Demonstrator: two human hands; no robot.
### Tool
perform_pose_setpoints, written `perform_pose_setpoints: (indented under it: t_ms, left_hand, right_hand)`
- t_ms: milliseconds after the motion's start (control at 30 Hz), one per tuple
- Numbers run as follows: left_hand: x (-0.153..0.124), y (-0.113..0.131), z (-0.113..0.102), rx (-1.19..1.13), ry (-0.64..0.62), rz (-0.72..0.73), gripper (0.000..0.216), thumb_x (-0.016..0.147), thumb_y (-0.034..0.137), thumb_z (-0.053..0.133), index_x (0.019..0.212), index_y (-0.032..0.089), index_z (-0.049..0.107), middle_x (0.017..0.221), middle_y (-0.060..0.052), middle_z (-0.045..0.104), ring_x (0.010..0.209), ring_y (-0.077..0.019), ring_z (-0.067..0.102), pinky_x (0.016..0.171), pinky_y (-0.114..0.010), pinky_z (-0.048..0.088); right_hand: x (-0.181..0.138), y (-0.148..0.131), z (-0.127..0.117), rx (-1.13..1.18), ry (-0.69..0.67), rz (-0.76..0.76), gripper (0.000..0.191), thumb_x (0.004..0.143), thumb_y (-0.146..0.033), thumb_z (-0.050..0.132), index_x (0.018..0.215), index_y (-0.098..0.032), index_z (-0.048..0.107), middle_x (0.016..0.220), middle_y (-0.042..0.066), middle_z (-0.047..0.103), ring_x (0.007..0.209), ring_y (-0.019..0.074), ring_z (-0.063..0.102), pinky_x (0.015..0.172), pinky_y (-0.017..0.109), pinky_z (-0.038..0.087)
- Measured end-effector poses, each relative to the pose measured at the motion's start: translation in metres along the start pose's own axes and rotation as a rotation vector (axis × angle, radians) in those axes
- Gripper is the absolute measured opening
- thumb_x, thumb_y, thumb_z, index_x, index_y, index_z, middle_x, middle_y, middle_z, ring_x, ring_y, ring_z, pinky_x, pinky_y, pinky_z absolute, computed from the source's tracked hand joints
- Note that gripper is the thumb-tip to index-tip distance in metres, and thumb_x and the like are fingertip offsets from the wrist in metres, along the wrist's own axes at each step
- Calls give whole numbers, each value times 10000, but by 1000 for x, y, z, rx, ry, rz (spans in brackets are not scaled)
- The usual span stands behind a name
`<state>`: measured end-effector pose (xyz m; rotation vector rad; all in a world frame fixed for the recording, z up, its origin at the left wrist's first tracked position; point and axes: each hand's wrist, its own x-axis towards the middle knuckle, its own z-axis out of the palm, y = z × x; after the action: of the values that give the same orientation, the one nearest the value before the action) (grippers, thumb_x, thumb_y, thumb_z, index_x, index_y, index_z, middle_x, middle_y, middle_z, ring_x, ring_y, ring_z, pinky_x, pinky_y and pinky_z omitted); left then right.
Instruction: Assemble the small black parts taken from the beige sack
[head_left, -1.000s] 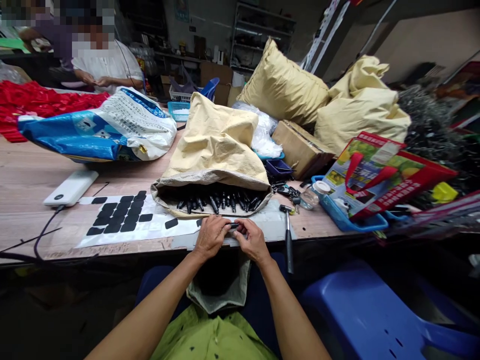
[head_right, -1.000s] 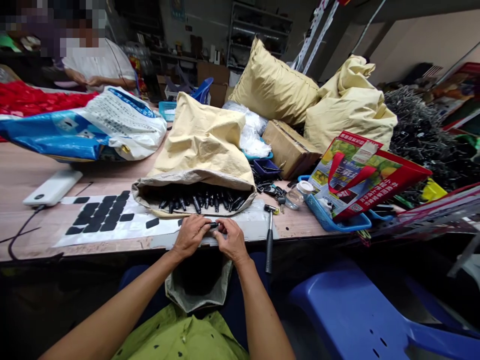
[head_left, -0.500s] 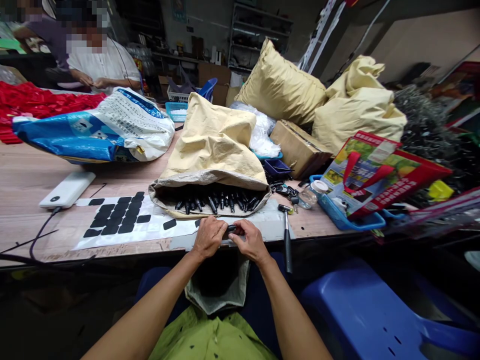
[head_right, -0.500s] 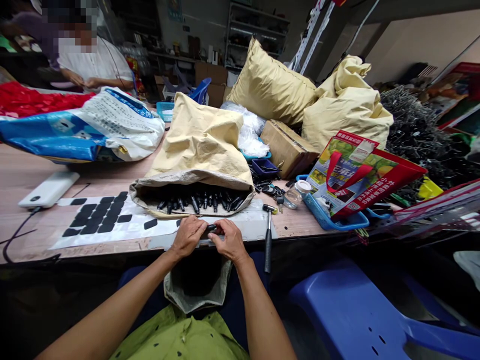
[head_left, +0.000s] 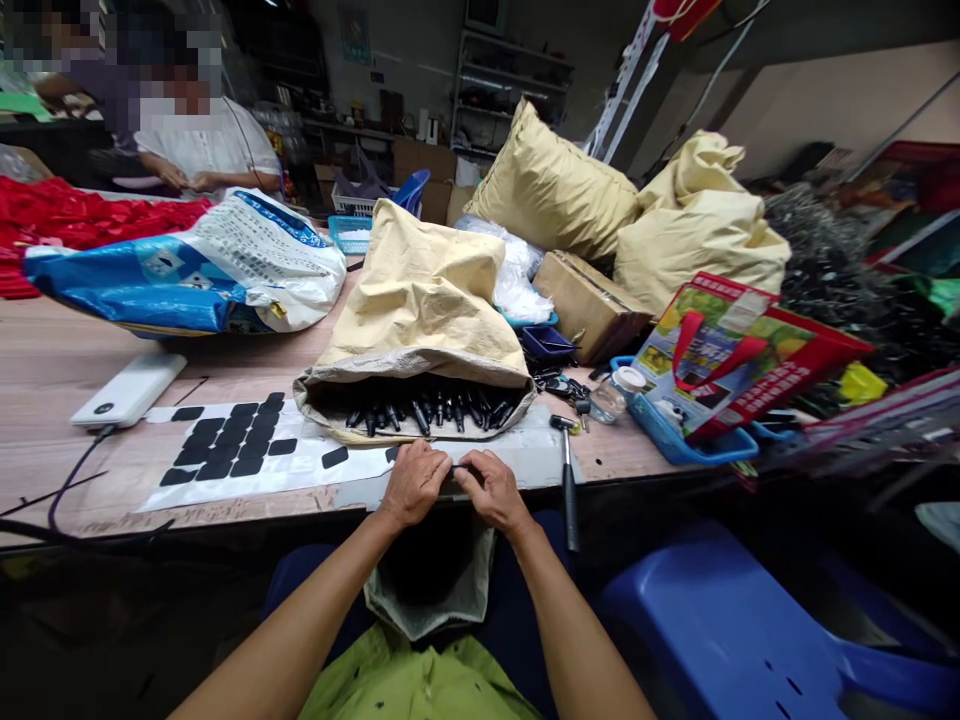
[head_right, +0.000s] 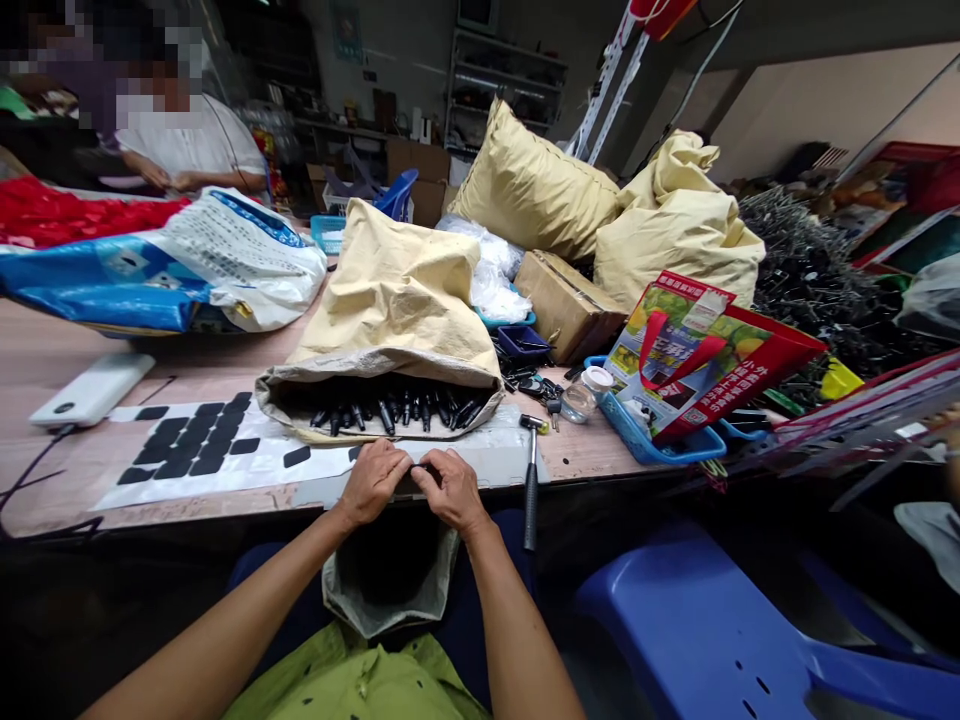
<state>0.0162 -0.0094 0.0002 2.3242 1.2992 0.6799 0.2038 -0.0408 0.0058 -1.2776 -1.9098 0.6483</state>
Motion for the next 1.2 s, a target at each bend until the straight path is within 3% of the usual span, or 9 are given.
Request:
perform_pose_setpoints:
  t_ms: [200, 333, 567, 633, 733, 833, 933, 1067, 1200]
  left_hand:
    - [-39, 15, -2, -92, 9, 143, 422, 1060, 346, 282, 847, 203, 617, 797, -57, 616, 817, -213, 506, 794, -387, 359]
    - [-84, 27, 17, -69, -206, 240, 352, 1039, 375, 345, 997, 232, 664, 887, -79, 662, 854, -221, 562, 803, -392, 389]
    - [-111, -2, 54, 102, -501, -238, 171, 889, 224, 563, 1004, 232, 689, 1033, -106, 695, 968, -283, 681, 798, -363, 467]
    - [-106, 0, 44, 92, -519, -228, 199, 829, 201, 619, 1009, 235, 697, 1082, -107, 689, 979, -291, 685, 794, -358, 475]
    - [-82, 14, 14, -38, -451, -36, 181, 857, 259, 624, 1019, 280, 703, 1060, -46, 702, 951, -249, 678, 781, -327, 475]
    - [-40, 19, -19, -81, -257, 69, 244, 929, 209, 522, 1070, 299, 700, 989, -15, 703, 912, -196, 650, 818, -302, 470]
    - [6, 2, -42, 143, 17, 29, 461, 851, 20, 446, 1148, 268, 696, 1064, -69, 643, 973, -217, 584, 840, -328, 458]
    - [42, -27, -51, 374, 68, 50, 452, 760, -14, 496, 1028, 262, 732, 1138, -108, 590, 1039, -280, 512, 864, -418, 425]
    - [44, -30, -51, 398, 82, 111, 357, 813, 27, 514, 1004, 257, 710, 1197, -115, 600, 1106, -300, 479, 939, -468, 362]
  right_hand:
    - [2, 7, -5, 363, 129, 139, 338, 981, -485, 515, 1019, -186, 666, 840, 16, 605, 744, 156, 530, 686, 261, 414]
    - [3, 9, -3, 381, 135, 157, 331, 950, -485, 563, 960, -175, 676, 798, 8, 590, 720, 148, 518, 665, 251, 409]
    - [3, 4, -3, 270, 142, 125, 311, 934, -454, 572, 862, -173, 684, 795, 23, 613, 742, 162, 541, 684, 259, 433]
    - [3, 3, -3, 267, 143, 122, 303, 935, -442, 572, 858, -173, 688, 796, 25, 623, 745, 164, 550, 691, 262, 439]
    - [4, 4, -2, 278, 143, 124, 303, 934, -438, 573, 853, -171, 692, 783, 23, 628, 736, 164, 554, 684, 263, 440]
    - [4, 6, -1, 277, 141, 127, 318, 932, -448, 570, 842, -169, 690, 755, 17, 616, 718, 159, 545, 665, 256, 433]
    - [4, 8, -1, 252, 143, 124, 324, 936, -447, 561, 820, -170, 686, 737, 12, 606, 696, 151, 534, 646, 247, 424]
    - [3, 10, -1, 209, 161, 108, 315, 941, -426, 561, 795, -175, 684, 750, 19, 625, 711, 156, 554, 656, 251, 431]
    - [3, 8, 0, 188, 178, 102, 306, 940, -412, 562, 778, -180, 679, 731, 14, 610, 689, 152, 539, 641, 252, 424]
